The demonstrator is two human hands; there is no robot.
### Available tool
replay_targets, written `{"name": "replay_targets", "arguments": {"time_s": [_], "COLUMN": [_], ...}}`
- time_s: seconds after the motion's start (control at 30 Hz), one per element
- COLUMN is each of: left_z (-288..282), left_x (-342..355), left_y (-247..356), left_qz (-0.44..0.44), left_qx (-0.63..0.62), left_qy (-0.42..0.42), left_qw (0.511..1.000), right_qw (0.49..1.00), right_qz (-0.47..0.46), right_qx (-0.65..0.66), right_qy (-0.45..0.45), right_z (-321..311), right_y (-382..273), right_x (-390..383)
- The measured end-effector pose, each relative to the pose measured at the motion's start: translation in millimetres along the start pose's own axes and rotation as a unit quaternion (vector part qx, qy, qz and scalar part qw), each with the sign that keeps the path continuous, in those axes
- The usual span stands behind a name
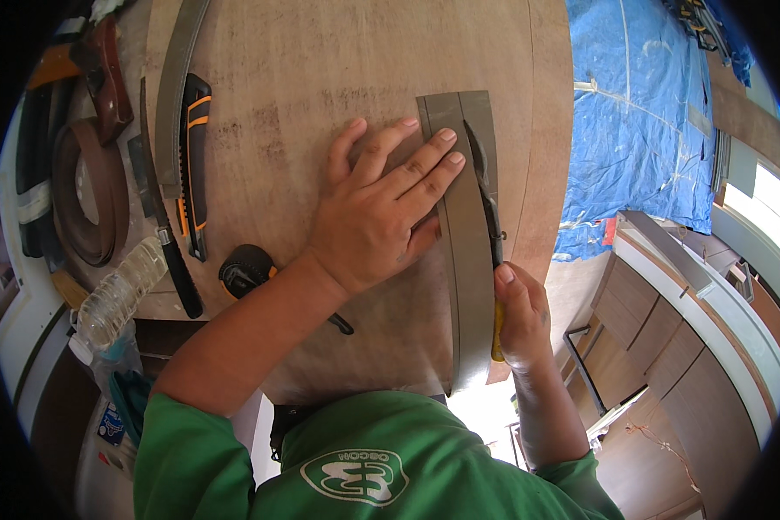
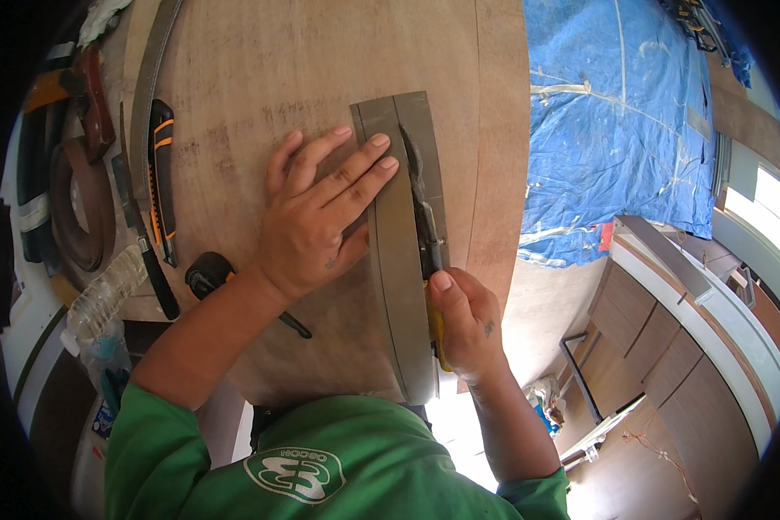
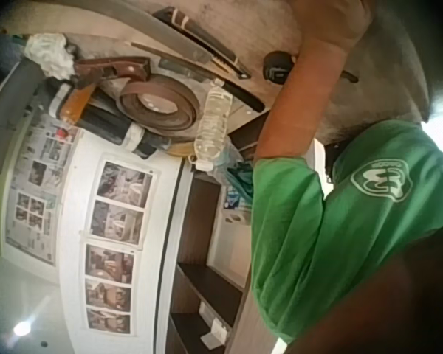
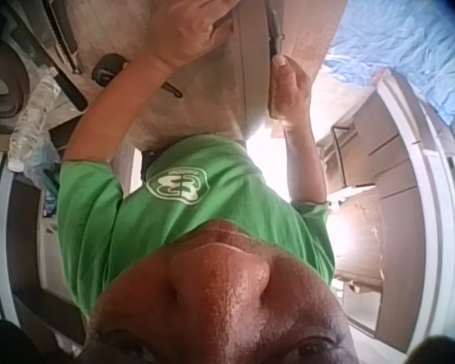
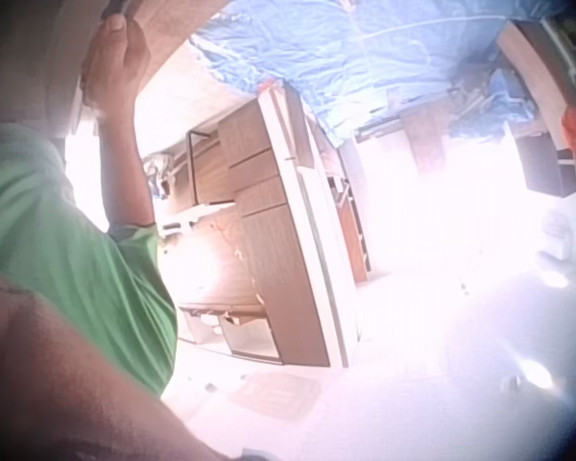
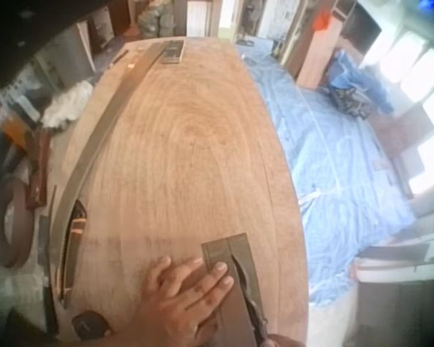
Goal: The person uses tin snips to cut a long strip of gray flooring material on a wooden workbench. The person holds the material steady with one hand while cutting along its length with the other, then removes the cut piece.
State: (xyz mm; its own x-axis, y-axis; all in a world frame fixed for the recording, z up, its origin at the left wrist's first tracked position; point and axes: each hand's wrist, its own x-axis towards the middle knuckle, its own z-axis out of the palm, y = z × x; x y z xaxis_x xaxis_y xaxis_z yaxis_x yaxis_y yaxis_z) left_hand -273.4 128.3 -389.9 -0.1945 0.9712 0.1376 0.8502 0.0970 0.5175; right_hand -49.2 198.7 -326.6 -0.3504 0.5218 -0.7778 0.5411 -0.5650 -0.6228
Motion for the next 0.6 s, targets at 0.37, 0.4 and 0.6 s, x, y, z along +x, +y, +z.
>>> {"name": "replay_targets", "arguments": {"time_s": [0.37,0.4,0.6], "left_z": [-2.4,-2.8,-1.1], "left_x": [0.2,0.4,0.2], "left_y": [-0.9,-0.9,-0.9], "left_qz": [0.001,0.0,0.0], "left_qx": [-0.009,-0.01,-0.014], "left_qy": [-0.004,-0.006,-0.003], "left_qw": [1.0,1.0,1.0], "right_qw": [1.0,1.0,1.0], "right_qz": [-0.017,-0.021,-0.018], "right_qx": [0.01,0.005,-0.003], "right_qy": [-0.005,-0.004,0.004], "right_z": [-0.5,-0.4,0.8], "right_y": [-0.3,0.3,-2.5], "right_x": [4.4,4.9,3.8]}}
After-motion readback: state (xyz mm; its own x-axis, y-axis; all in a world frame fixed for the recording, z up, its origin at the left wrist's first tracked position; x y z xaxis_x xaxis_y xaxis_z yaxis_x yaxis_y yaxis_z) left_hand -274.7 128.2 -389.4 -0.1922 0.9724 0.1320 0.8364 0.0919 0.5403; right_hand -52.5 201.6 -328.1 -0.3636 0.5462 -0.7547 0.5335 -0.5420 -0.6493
